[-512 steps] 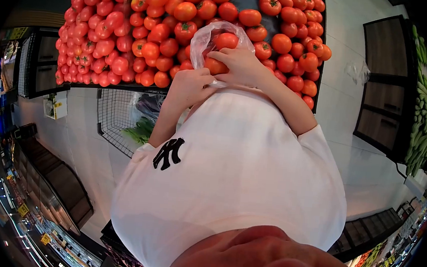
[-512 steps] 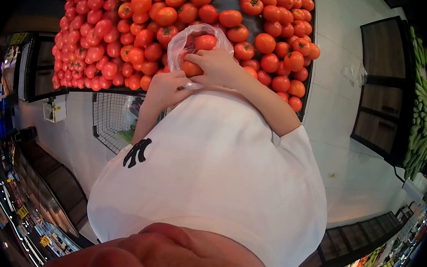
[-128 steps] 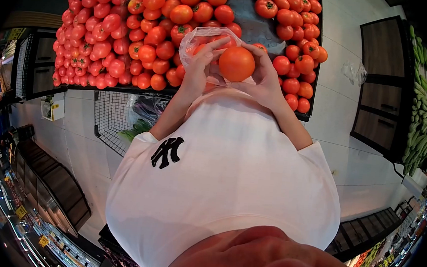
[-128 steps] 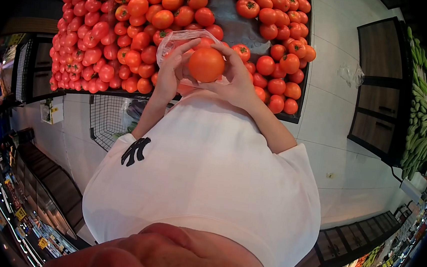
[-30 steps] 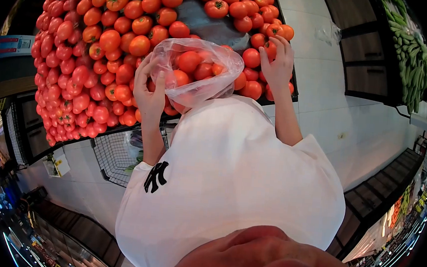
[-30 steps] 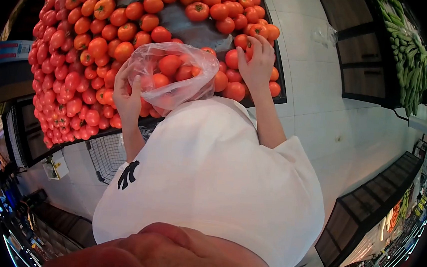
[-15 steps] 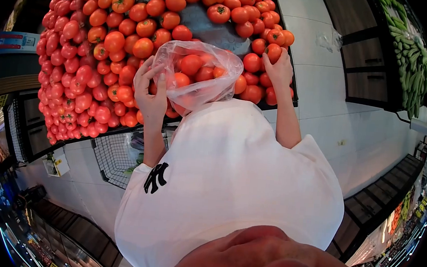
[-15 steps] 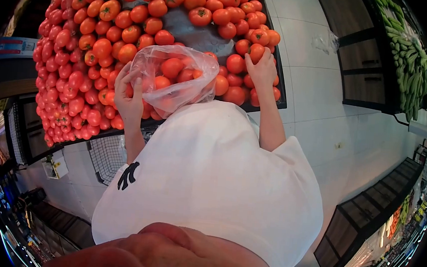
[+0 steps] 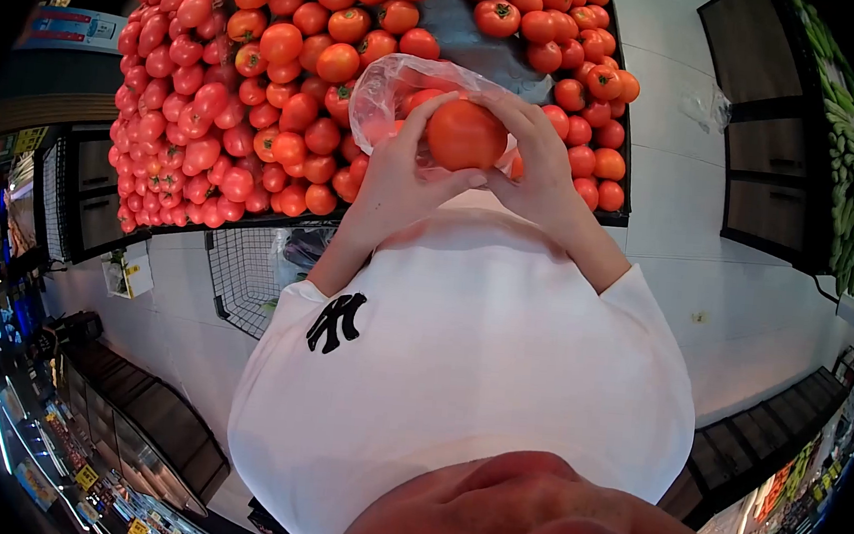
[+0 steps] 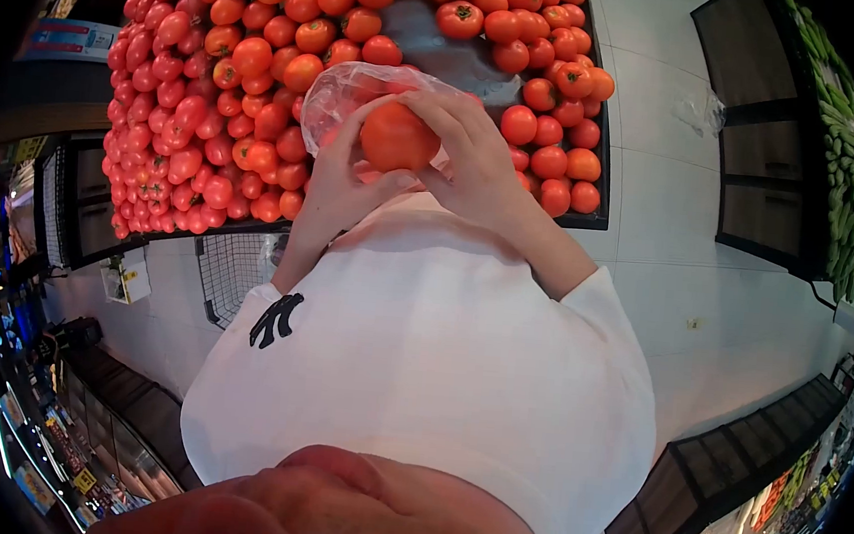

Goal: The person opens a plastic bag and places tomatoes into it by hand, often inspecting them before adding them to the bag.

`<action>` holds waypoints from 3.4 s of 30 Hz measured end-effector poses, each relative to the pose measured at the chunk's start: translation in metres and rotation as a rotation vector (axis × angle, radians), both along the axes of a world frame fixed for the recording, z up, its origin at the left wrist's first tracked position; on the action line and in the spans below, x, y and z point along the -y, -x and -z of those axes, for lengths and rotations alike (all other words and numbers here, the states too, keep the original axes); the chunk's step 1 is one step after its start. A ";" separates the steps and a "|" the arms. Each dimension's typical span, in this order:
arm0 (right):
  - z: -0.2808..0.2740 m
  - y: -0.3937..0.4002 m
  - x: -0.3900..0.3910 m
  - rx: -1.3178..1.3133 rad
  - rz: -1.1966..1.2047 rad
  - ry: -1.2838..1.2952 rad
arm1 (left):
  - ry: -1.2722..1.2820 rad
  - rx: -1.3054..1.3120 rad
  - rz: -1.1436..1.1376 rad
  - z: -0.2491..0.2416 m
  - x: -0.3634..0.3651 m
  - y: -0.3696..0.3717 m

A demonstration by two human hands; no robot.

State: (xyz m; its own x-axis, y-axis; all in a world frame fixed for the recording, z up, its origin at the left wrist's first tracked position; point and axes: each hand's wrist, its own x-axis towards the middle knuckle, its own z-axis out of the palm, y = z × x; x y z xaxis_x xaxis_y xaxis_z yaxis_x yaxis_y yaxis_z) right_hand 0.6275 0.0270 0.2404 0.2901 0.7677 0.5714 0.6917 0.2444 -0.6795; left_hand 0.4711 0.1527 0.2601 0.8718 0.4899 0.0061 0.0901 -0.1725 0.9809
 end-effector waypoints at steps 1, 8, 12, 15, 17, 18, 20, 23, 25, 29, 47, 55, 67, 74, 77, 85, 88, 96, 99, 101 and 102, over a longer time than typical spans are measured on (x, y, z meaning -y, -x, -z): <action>0.001 0.000 -0.002 -0.037 -0.026 -0.006 | -0.011 0.092 -0.007 0.005 -0.003 0.000; 0.010 0.005 0.003 -0.412 -0.181 0.035 | -0.010 0.153 -0.090 0.019 0.001 0.008; 0.011 0.001 0.005 -0.454 -0.214 0.025 | 0.053 0.128 -0.131 0.020 0.007 0.006; 0.012 -0.002 0.004 -0.433 -0.234 0.004 | 0.046 0.120 -0.161 0.021 0.008 0.004; 0.013 -0.006 0.005 -0.370 -0.237 0.042 | -0.009 0.135 -0.170 0.024 0.009 0.003; 0.013 -0.007 0.006 -0.339 -0.239 0.061 | -0.099 0.093 -0.154 0.024 0.009 0.003; 0.009 -0.002 0.004 -0.296 -0.224 0.117 | -0.276 0.007 -0.120 0.023 0.008 0.007; 0.006 0.000 0.007 -0.299 -0.262 0.240 | -0.593 -0.221 0.049 0.015 0.002 0.017; 0.008 -0.004 0.010 -0.331 -0.303 0.302 | -0.654 -0.138 0.083 0.012 -0.001 0.022; 0.014 -0.015 0.012 -0.527 -0.282 0.273 | -0.739 0.284 -0.001 0.023 -0.030 0.037; 0.060 0.001 -0.065 0.156 -0.206 0.623 | -0.106 0.091 -0.325 0.048 -0.038 0.031; 0.049 0.000 -0.046 0.207 -0.134 0.537 | 0.056 0.182 -0.410 0.057 -0.044 0.030; 0.052 0.004 -0.027 0.127 -0.274 0.309 | -0.026 0.158 -0.450 0.059 -0.050 0.026; 0.045 0.015 -0.025 -0.097 -0.598 0.326 | -0.047 0.128 -0.394 0.061 -0.052 0.025; 0.048 0.007 -0.022 -0.195 -0.543 0.254 | -0.060 0.113 -0.415 0.059 -0.050 0.025; 0.104 -0.130 0.000 0.341 0.688 0.138 | -0.096 0.125 -0.468 0.056 -0.053 0.032; 0.144 -0.167 0.025 0.506 0.826 0.504 | -0.062 0.149 -0.463 0.054 -0.052 0.032; 0.163 -0.185 0.028 0.591 0.719 0.622 | -0.152 0.127 -0.422 0.046 -0.050 0.025; 0.172 -0.198 0.026 0.537 0.665 0.626 | -0.109 0.136 -0.414 0.048 -0.048 0.026; 0.168 -0.204 0.025 0.567 0.630 0.628 | -0.173 0.123 -0.427 0.041 -0.046 0.026; 0.159 -0.204 0.025 0.570 0.607 0.659 | -0.209 0.134 -0.439 0.040 -0.046 0.026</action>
